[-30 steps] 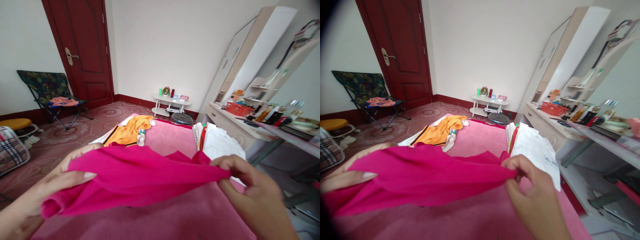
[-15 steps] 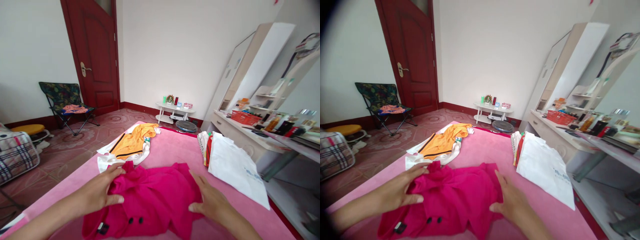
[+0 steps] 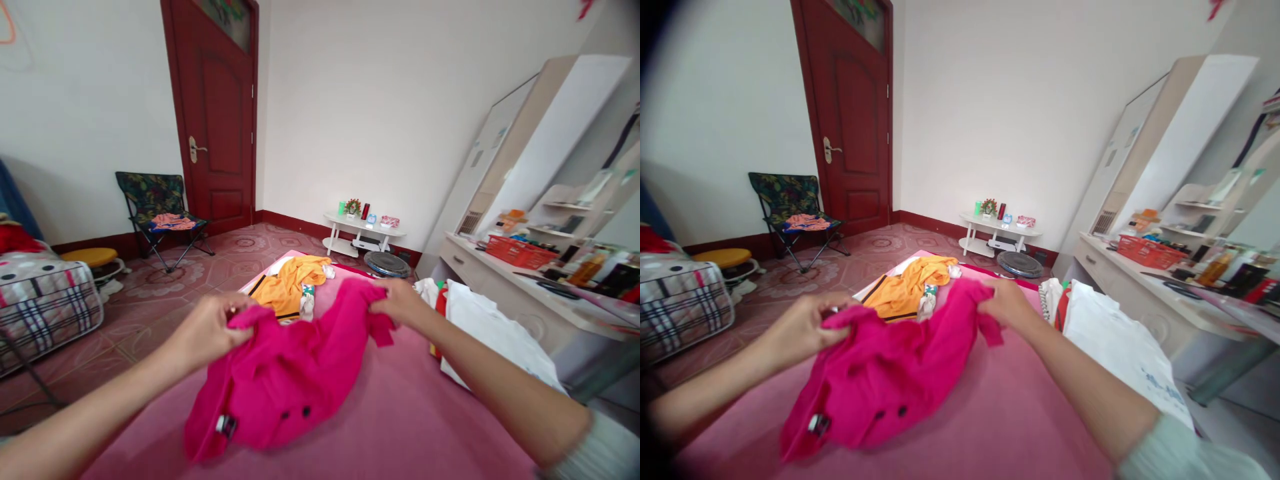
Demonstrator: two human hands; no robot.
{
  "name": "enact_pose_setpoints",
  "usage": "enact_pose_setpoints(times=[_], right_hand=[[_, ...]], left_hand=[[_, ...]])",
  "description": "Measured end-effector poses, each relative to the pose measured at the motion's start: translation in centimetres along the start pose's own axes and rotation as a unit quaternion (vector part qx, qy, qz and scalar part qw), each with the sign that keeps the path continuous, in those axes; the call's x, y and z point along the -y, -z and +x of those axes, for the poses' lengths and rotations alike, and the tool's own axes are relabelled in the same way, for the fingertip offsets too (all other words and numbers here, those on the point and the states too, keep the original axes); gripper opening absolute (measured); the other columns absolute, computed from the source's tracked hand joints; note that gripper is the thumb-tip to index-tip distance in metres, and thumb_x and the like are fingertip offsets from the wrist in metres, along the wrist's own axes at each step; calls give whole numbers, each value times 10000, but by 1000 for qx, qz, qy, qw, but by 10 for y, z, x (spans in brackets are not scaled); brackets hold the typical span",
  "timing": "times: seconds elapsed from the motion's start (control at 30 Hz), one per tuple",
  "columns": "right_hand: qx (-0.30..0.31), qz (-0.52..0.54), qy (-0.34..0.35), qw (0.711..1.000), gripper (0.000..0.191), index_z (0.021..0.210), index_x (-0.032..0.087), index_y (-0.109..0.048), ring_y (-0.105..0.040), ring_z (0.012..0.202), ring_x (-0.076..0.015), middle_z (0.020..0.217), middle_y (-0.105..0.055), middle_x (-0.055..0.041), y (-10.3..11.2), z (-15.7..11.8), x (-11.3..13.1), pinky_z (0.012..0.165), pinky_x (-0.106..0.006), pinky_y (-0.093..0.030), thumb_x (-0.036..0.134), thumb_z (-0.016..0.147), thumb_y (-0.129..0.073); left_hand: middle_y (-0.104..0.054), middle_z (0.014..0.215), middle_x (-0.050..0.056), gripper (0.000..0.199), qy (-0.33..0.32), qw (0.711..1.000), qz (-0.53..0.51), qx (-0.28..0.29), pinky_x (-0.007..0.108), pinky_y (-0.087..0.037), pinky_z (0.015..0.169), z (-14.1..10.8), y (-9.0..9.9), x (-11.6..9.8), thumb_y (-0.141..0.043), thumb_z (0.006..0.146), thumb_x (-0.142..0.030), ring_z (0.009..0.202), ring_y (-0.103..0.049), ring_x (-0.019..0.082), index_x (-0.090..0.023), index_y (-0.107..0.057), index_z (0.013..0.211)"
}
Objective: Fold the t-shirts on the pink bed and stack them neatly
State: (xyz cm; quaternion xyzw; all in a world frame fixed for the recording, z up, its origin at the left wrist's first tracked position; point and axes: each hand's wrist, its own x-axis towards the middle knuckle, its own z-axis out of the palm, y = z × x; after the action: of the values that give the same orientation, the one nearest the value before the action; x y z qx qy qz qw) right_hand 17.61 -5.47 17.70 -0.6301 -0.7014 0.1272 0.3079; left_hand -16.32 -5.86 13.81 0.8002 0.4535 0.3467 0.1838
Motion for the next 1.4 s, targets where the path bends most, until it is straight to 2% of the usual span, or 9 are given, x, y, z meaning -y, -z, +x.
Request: enact_pose_setpoints(times=[0.2, 0.3, 0.4, 0.53, 0.67, 0.83, 1.1, 1.27, 1.4], right_hand=[[-181, 16, 41, 983, 572, 1320, 193, -387, -636, 838, -151, 1267, -507, -100, -6, 75, 19, 799, -301, -453, 310, 782, -544], [-142, 16, 59, 988, 556, 1320, 210, -371, -624, 922, -203, 1316, -457, -131, -48, 51, -18, 834, -331, -471, 279, 793, -532], [-124, -36, 48, 990, 545, 1288, 166, -411, -588, 1007, -238, 1282, -476, -152, -64, 16, -81, 910, -365, -445, 241, 762, -533], [-216, -213, -61, 951, 452, 1196, 133, -507, -475, 1177, -315, 1210, -530, -182, -9, -25, -178, 974, -433, -374, 281, 769, -491], [-301, -291, -297, 858, 538, 1214, 106, -525, -485, 1153, -407, 1206, -511, -286, 63, -69, -258, 838, -537, -407, 380, 753, -495], [-210, -232, -394, 864, 286, 770, 172, -685, -642, 813, -361, 851, -652, -231, 87, -116, -298, 673, -492, -451, 402, 708, -526], [-310, -222, -325, 865, 256, 550, 230, -553, -586, 591, -265, 550, -559, -83, 98, -111, -245, 573, -413, -429, 410, 723, -495], [-388, -85, -130, 908, 228, 747, 201, -550, -572, 748, -226, 783, -616, -86, 85, -86, -133, 733, -376, -438, 402, 812, -463], [-264, -66, 4, 962, 124, 729, 203, -516, -548, 769, -158, 800, -602, -22, 16, -107, -45, 740, -271, -423, 254, 832, -469]], left_hand=[[-610, 1050, 36, 271, -73, 956, 147, -245, 354, -403, 921, 72, 44, 6, -511, 778, -257, 1021, -539, 218, -143, -662, 971], [-489, 1314, 70, 229, -104, 966, 182, -153, 427, -305, 1045, 71, 0, 44, -569, 714, -221, 1227, -412, 271, -182, -681, 910], [-582, 1214, 54, 320, -103, 986, 117, 65, 358, -373, 1009, 49, -61, 87, -528, 654, -120, 1195, -482, 220, -202, -624, 948], [-470, 1357, 86, 455, -64, 987, 140, 33, 414, -314, 1052, 23, -107, 116, -508, 576, -86, 1283, -387, 247, -207, -520, 1014], [-469, 1350, 89, 431, -64, 986, 149, 29, 419, -330, 1036, 21, -106, 113, -502, 592, -116, 1263, -408, 260, -213, -503, 1012], [-478, 1343, 99, 359, -92, 980, 171, 33, 402, -331, 1037, 21, -97, 99, -461, 695, -118, 1269, -405, 263, -199, -493, 1043], [-526, 1309, 67, 327, -91, 983, 162, 14, 396, -356, 1020, 21, -98, 107, -511, 730, -195, 1219, -469, 268, -239, -506, 1054], [-473, 1365, 68, 369, -100, 988, 119, 26, 396, -314, 1051, 15, -86, 85, -511, 823, -323, 1260, -419, 258, -262, -464, 1183], [-354, 1454, -3, 351, -104, 993, 54, -20, 416, -247, 1102, 6, -83, 54, -459, 858, -353, 1322, -334, 256, -344, -423, 1208]])
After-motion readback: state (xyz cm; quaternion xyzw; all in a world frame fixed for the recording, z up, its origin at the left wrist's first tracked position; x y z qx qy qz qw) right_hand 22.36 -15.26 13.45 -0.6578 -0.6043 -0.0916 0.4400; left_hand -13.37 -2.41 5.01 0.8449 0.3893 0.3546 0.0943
